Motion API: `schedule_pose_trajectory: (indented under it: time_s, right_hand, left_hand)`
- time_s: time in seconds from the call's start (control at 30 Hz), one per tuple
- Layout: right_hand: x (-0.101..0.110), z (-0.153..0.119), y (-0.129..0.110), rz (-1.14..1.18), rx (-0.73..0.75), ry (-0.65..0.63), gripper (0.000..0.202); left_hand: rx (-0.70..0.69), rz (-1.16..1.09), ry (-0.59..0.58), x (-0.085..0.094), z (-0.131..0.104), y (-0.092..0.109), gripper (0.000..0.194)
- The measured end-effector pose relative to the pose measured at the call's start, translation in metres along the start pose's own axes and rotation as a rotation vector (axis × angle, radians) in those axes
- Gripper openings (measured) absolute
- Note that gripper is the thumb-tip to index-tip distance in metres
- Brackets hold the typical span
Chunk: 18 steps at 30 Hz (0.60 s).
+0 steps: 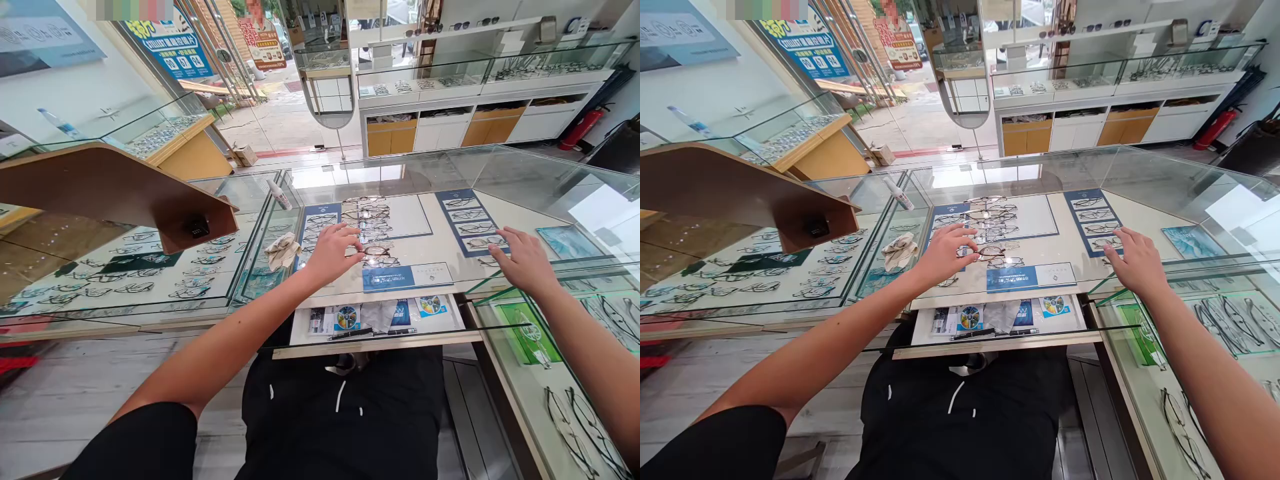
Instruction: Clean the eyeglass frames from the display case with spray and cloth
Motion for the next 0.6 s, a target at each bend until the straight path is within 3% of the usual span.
schedule_pose_trajectory:
  time_s: [0.43,0.5,0.6]
  right_hand:
    - [0.001,0.0,-0.002,-0.013,0.003,0.006,0.073]
    - [0.0,0.0,-0.002,-0.01,0.006,0.021,0.072]
    - [-0.003,0.0,-0.001,-0.011,0.016,0.049,0.07]
  left_hand:
    - [-0.072,-0.02,0.032,0.001,0.032,-0.013,0.016]
    - [-0.087,0.006,0.028,0.004,0.038,-0.018,0.036]
    - [-0.065,0.046,-0.043,0.011,0.049,-0.027,0.086]
Point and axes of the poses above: each hand's wrist, its own z-axis towards the middle knuckle, its own x-axis out of the back of the hand, y = z × x, the point moved 1 cm from there along z, towards the middle knuckle, and after that the axes turned 15 degrees about -z, right-handed, at the moved point
